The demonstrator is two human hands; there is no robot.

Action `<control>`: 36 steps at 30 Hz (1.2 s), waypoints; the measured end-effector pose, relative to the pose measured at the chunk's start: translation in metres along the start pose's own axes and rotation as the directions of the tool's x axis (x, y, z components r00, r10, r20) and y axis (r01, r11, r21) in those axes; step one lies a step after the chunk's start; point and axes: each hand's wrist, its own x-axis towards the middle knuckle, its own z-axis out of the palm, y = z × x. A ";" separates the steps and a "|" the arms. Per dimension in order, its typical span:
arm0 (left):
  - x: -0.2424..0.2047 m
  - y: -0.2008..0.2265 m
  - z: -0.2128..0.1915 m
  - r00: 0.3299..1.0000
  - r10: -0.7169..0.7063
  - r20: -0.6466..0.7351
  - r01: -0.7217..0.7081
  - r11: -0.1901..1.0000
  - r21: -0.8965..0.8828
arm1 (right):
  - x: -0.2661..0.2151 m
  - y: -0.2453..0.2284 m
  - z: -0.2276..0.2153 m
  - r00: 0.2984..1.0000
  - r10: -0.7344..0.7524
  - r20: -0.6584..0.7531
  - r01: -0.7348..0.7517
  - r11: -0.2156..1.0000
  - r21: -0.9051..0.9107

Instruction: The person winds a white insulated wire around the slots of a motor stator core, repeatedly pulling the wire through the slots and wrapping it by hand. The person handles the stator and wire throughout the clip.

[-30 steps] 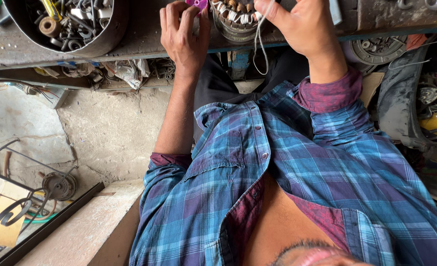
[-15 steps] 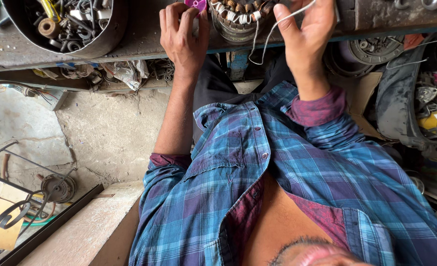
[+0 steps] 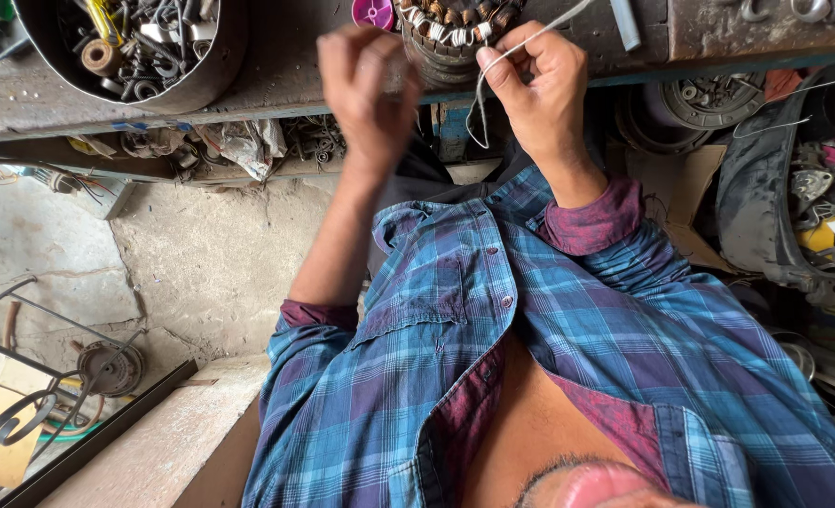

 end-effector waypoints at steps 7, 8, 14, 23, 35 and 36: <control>0.014 0.082 0.005 0.985 0.027 0.172 -0.018 0.998 -0.053 | -0.004 -0.005 -0.002 0.996 -0.088 -0.010 0.087 0.996 -0.008; 0.017 0.086 0.003 0.982 0.024 0.188 -0.015 0.999 -0.050 | -0.005 -0.006 -0.002 0.994 -0.111 -0.016 0.110 0.993 -0.040; 0.017 0.094 0.002 0.964 0.068 0.257 -0.072 0.997 0.006 | -0.007 -0.002 0.001 0.975 -0.219 -0.034 0.213 0.968 -0.136; 0.012 0.098 0.001 0.950 -0.078 0.302 0.122 0.984 -0.131 | -0.002 -0.004 0.000 0.949 -0.314 0.016 0.312 0.935 -0.167; 0.004 0.092 0.000 0.956 -0.132 0.263 0.183 0.966 -0.181 | -0.009 0.002 0.016 0.927 -0.364 -0.097 0.327 0.905 -0.272; 0.005 0.092 0.001 0.964 -0.121 0.238 0.164 0.972 -0.168 | -0.008 0.003 0.017 0.925 -0.366 -0.106 0.328 0.905 -0.270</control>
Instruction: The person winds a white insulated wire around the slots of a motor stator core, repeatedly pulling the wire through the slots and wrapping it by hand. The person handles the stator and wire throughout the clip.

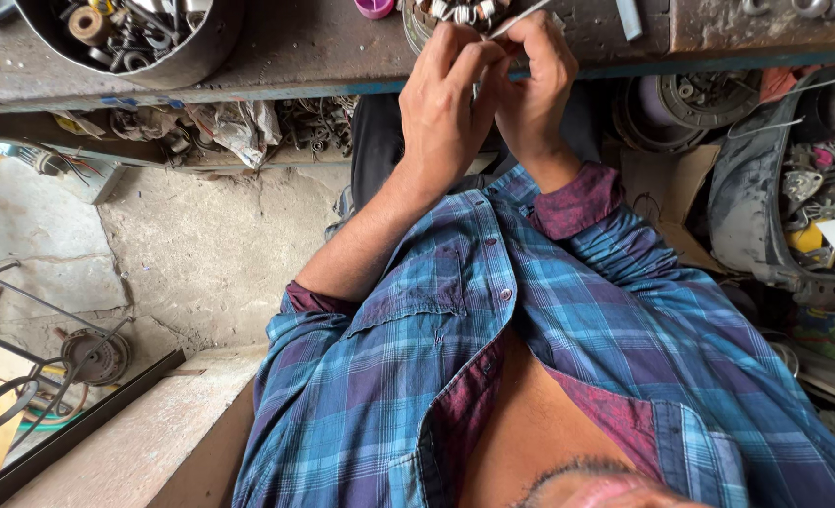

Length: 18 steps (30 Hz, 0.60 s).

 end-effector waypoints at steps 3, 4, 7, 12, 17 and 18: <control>0.000 0.000 0.001 1.000 -0.002 -0.011 0.002 0.998 0.068 | -0.001 0.001 0.002 1.000 -0.003 -0.010 0.003 1.000 -0.009; 0.000 -0.001 0.001 1.000 -0.009 -0.005 0.009 0.996 0.092 | -0.002 0.003 0.002 1.000 -0.010 -0.006 0.010 1.000 -0.025; -0.001 -0.003 0.003 0.998 -0.006 0.068 -0.007 0.981 0.192 | -0.005 0.010 -0.001 0.998 -0.063 -0.004 0.063 0.995 -0.078; 0.003 -0.003 0.006 0.999 0.028 0.045 -0.037 0.978 0.205 | -0.004 0.018 0.000 0.996 -0.093 -0.005 0.092 0.992 -0.085; 0.007 -0.004 0.006 0.998 -0.061 0.015 0.060 0.996 0.070 | -0.006 0.019 -0.001 0.997 -0.076 0.019 0.077 0.992 -0.098; 0.008 -0.005 0.003 0.996 -0.080 0.029 0.080 0.997 0.010 | -0.005 0.019 -0.001 0.995 -0.094 0.024 0.096 0.991 -0.089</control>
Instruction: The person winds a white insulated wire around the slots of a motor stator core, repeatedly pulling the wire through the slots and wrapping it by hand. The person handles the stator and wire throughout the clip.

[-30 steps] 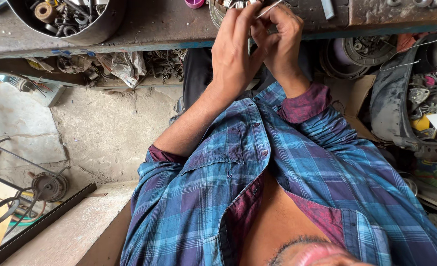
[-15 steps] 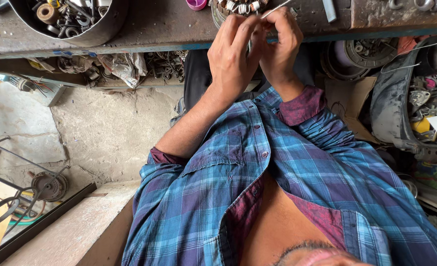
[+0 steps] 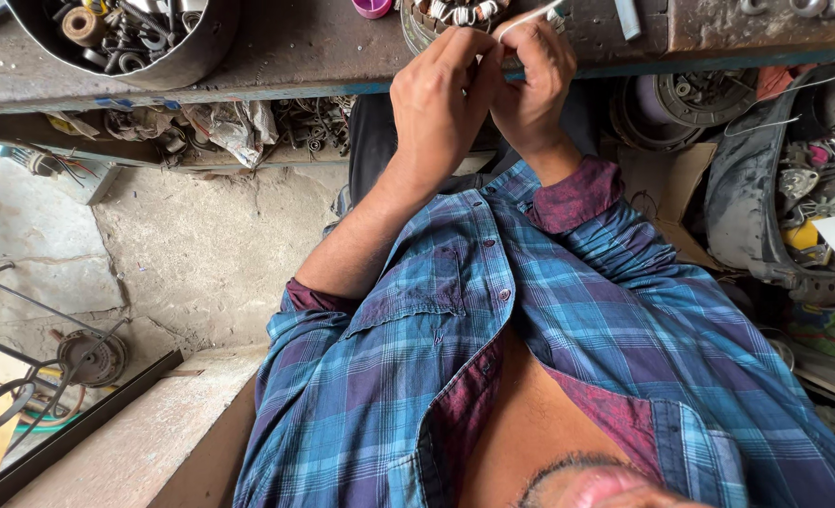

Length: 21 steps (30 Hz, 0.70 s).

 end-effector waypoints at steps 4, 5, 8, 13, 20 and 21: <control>0.000 -0.002 -0.014 0.998 -0.013 0.065 0.021 0.992 -0.124 | 0.002 -0.003 0.000 0.997 -0.073 0.013 0.073 0.997 0.018; -0.001 -0.003 -0.016 0.999 0.001 0.045 0.006 0.988 -0.156 | 0.000 -0.004 -0.002 0.996 -0.085 0.016 0.085 0.996 0.012; -0.004 -0.003 -0.016 1.000 0.013 0.009 -0.009 0.948 -0.318 | -0.006 -0.004 -0.008 0.998 -0.063 0.029 0.063 0.998 0.023; -0.001 0.002 -0.016 0.956 -0.154 0.250 0.293 0.446 -0.846 | -0.017 0.001 -0.018 0.995 0.097 0.028 -0.101 0.978 0.183; 0.026 0.016 -0.051 0.980 0.019 0.199 0.172 0.434 -0.884 | -0.042 0.010 -0.024 0.958 0.279 0.069 -0.287 0.907 0.308; 0.028 0.016 -0.056 0.984 0.044 0.175 0.130 0.500 -0.856 | -0.047 0.011 -0.025 0.952 0.298 0.066 -0.303 0.903 0.304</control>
